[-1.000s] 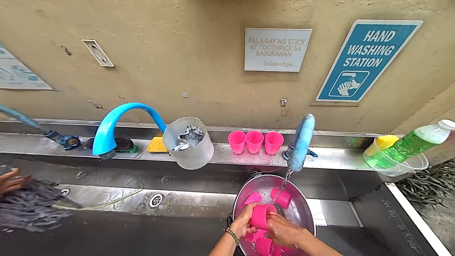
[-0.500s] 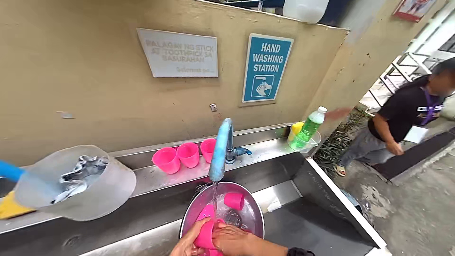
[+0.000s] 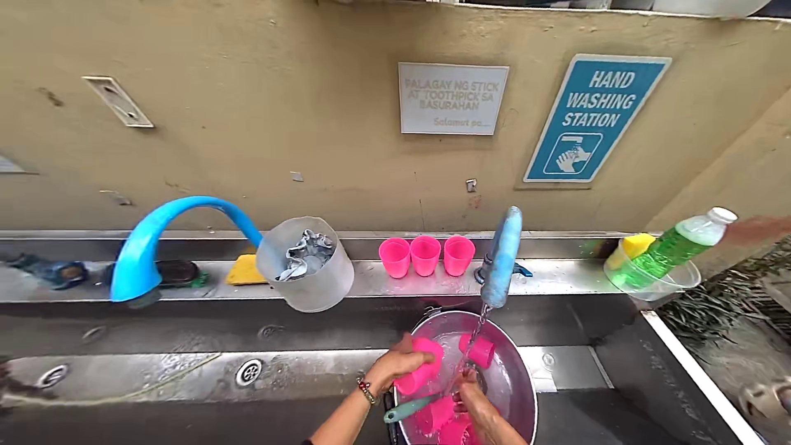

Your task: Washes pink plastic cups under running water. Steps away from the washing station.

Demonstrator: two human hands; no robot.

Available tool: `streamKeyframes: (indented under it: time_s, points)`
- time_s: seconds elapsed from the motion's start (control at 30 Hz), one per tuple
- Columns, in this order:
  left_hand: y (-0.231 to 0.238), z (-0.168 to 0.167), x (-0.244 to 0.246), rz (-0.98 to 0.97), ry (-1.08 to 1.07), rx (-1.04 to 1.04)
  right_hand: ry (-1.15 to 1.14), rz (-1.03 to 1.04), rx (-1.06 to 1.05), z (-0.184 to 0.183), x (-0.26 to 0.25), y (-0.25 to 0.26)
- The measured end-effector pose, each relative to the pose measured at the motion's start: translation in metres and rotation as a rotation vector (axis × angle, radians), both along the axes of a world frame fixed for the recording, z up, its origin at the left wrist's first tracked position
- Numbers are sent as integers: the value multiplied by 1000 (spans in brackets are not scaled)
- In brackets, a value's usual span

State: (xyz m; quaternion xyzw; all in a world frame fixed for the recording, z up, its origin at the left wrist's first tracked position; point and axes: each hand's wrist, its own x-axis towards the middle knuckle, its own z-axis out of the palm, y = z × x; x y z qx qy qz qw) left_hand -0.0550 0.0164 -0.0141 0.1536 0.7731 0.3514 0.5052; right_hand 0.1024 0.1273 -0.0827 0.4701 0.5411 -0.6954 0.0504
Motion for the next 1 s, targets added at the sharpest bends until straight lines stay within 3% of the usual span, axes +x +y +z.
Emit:
streamKeyframes:
  time_s: [0.17,0.3,0.47,0.63,0.77,0.9,1.0]
  points:
    - [-8,49,-18,485,642,285,-18,-40,11,-2,13,20]
    - [4,38,-31,739,904,388,0,-58,-1,4,16,22]
    - [23,21,-43,764,993,340,35,1,-2,2,16,15]
    - [31,3,-44,766,1146,132,-231,379,414,-17,14,35]
    - [35,-8,-49,793,1166,247,-379,635,631,-38,-5,38]
    - [31,-16,-42,773,1213,309,-185,808,717,-52,-39,27]
    - [20,-20,-13,739,1185,367,-211,939,736,-75,-67,22]
